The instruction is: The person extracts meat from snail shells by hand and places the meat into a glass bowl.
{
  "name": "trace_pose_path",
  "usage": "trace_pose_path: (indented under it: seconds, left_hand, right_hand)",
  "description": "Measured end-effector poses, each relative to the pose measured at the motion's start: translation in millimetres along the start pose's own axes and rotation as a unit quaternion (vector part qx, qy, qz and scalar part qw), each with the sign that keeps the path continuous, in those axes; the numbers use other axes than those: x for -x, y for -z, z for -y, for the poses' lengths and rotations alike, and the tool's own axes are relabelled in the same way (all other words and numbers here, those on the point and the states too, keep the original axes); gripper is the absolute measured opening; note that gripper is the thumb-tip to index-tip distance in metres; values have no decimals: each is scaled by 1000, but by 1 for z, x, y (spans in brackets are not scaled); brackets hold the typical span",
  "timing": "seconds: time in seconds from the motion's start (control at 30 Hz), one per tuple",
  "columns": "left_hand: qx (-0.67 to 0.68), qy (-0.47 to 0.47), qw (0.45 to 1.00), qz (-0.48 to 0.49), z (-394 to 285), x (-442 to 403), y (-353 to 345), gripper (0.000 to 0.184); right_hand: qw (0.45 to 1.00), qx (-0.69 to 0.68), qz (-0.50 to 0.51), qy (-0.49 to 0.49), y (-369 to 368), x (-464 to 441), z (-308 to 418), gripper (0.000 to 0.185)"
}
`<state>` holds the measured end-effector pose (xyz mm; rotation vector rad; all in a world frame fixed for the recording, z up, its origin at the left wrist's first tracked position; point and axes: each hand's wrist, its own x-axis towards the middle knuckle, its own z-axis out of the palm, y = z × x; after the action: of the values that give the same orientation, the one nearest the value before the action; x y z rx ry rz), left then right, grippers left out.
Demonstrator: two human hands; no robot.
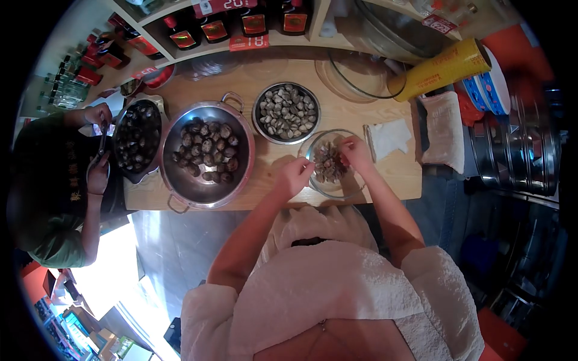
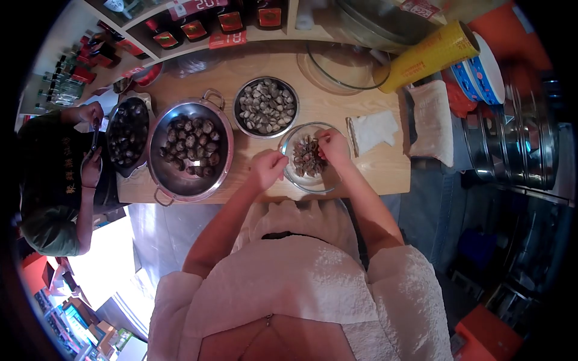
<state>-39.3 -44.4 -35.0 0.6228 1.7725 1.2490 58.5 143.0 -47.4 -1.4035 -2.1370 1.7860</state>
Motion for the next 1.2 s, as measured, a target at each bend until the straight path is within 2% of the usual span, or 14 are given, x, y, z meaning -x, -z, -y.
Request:
trace_pose_path:
  seconds: [0.07, 0.13, 0.2, 0.27, 0.4, 0.5, 0.6, 0.73, 0.93, 0.97, 1.0, 1.03, 1.13, 1.2]
  left_hand:
    - [-17, -10, 1000, -11, -11, 8, 6, 20]
    - [-36, -22, 999, -30, -13, 12, 11, 20]
    - [29, 13, 999, -29, -4, 14, 10, 21]
    - [30, -6, 998, -50, -3, 19, 14, 21]
    - [61, -14, 996, -71, 17, 30, 25, 23]
    - [49, 25, 994, -99, 26, 42, 36, 26]
    - [22, 23, 993, -118, 33, 51, 44, 25]
    - [46, -17, 990, -135, 25, 48, 48, 24]
    - [48, -6, 993, -104, -8, 24, 63, 19]
    - [48, -7, 994, -101, -14, 19, 66, 19]
    - [51, -30, 992, -107, -21, 15, 68, 19]
    - [53, -50, 991, -114, -26, 14, 69, 19]
    - [48, -81, 994, -47, -38, 8, 66, 18]
    - [52, -86, 994, -31, -43, 7, 60, 18]
  right_hand:
    - [999, 18, -13, 25, 1, 9, 28, 14]
    - [981, 148, -58, 109, -6, 11, 57, 14]
    - [970, 167, -59, 167, -25, -13, 55, 14]
    - [924, 256, -42, 282, -55, -27, 68, 14]
    - [873, 346, -27, 344, -110, -54, 77, 18]
    - [869, 397, -117, 270, -135, -57, 89, 30]
    - [870, 405, -116, 256, -137, -68, 84, 36]
    - [855, 391, -117, 321, -128, -78, 63, 31]
    - [933, 187, -53, 303, -101, -55, 80, 20]
    - [976, 11, 91, 196, -91, -44, 85, 19]
    - [956, -166, 230, 76, -82, -31, 88, 17]
    - [921, -238, 304, 42, -73, -17, 91, 15]
    - [879, -292, 376, 15, -59, 11, 88, 18]
    - [899, -274, 340, 23, -51, 19, 84, 21]
